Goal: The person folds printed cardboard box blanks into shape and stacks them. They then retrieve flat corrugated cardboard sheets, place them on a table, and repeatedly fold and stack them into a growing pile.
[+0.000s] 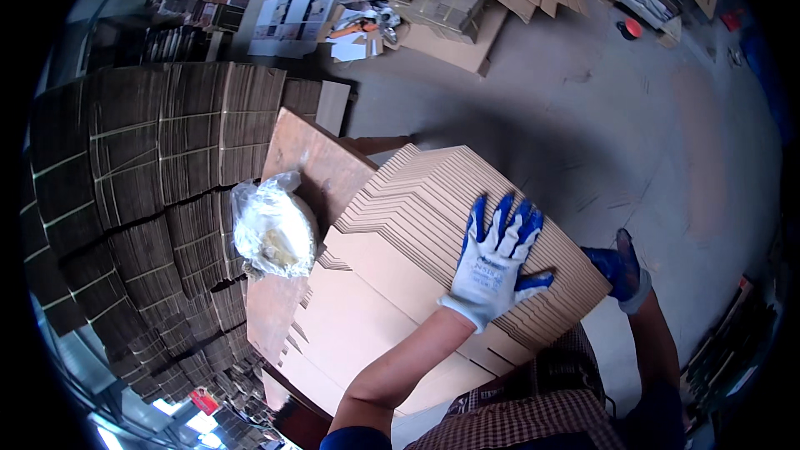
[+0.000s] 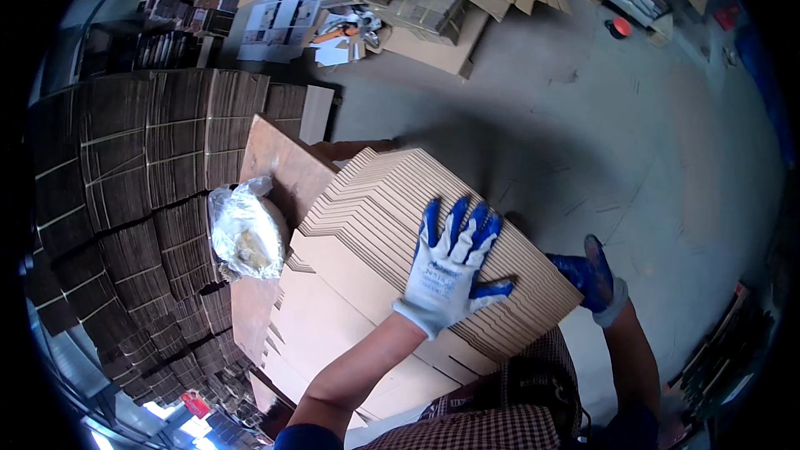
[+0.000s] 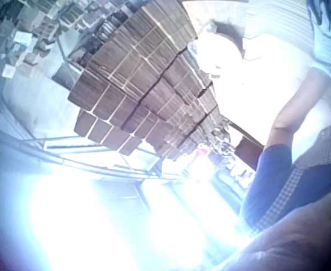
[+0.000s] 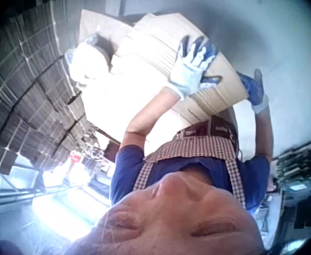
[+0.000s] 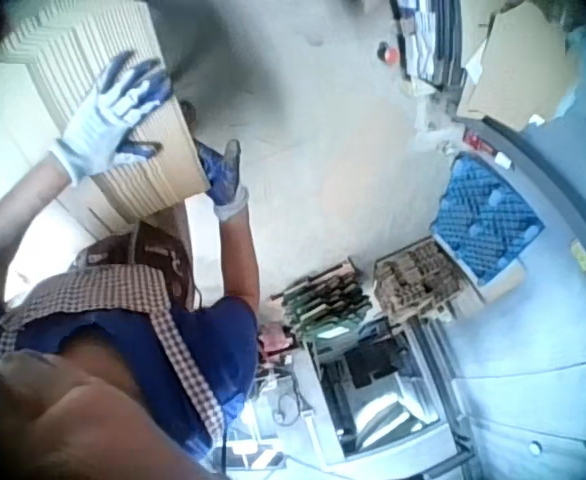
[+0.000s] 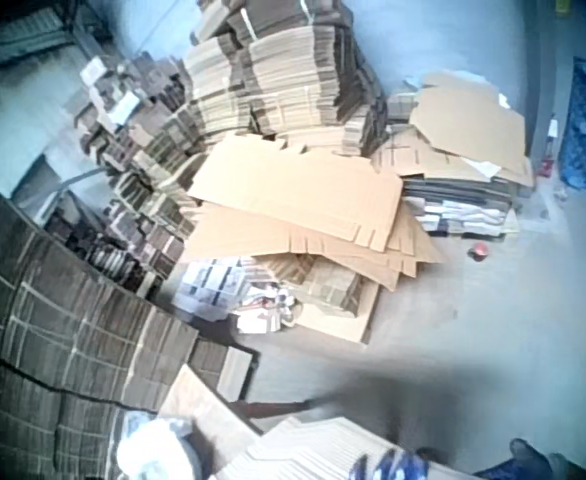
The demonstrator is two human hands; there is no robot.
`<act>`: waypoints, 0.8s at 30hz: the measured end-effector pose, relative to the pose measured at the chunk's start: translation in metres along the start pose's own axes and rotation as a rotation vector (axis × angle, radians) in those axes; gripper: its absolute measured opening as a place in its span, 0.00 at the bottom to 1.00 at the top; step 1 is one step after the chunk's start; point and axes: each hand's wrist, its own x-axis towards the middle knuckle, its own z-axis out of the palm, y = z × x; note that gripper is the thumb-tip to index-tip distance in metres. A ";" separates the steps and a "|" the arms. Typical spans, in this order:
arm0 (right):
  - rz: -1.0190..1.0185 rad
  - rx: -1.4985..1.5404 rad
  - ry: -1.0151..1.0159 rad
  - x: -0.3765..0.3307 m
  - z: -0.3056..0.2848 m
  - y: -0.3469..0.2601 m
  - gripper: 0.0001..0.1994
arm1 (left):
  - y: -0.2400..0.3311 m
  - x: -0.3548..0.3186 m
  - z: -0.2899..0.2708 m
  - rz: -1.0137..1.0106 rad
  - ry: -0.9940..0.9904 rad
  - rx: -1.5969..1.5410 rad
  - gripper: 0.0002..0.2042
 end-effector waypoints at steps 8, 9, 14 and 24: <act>0.059 -0.310 0.187 0.018 0.018 -0.014 0.48 | -0.017 -0.030 0.003 0.022 0.192 -0.222 0.44; 0.025 -0.392 0.204 0.020 0.022 -0.021 0.45 | -0.024 -0.046 0.002 0.030 0.257 -0.282 0.40; -0.077 -0.555 0.172 0.025 0.042 -0.060 0.37 | -0.079 -0.169 -0.021 -0.533 0.829 -0.319 0.26; -0.007 -0.840 0.234 0.059 0.028 -0.050 0.32 | -0.031 -0.139 -0.030 -0.066 0.507 -0.447 0.25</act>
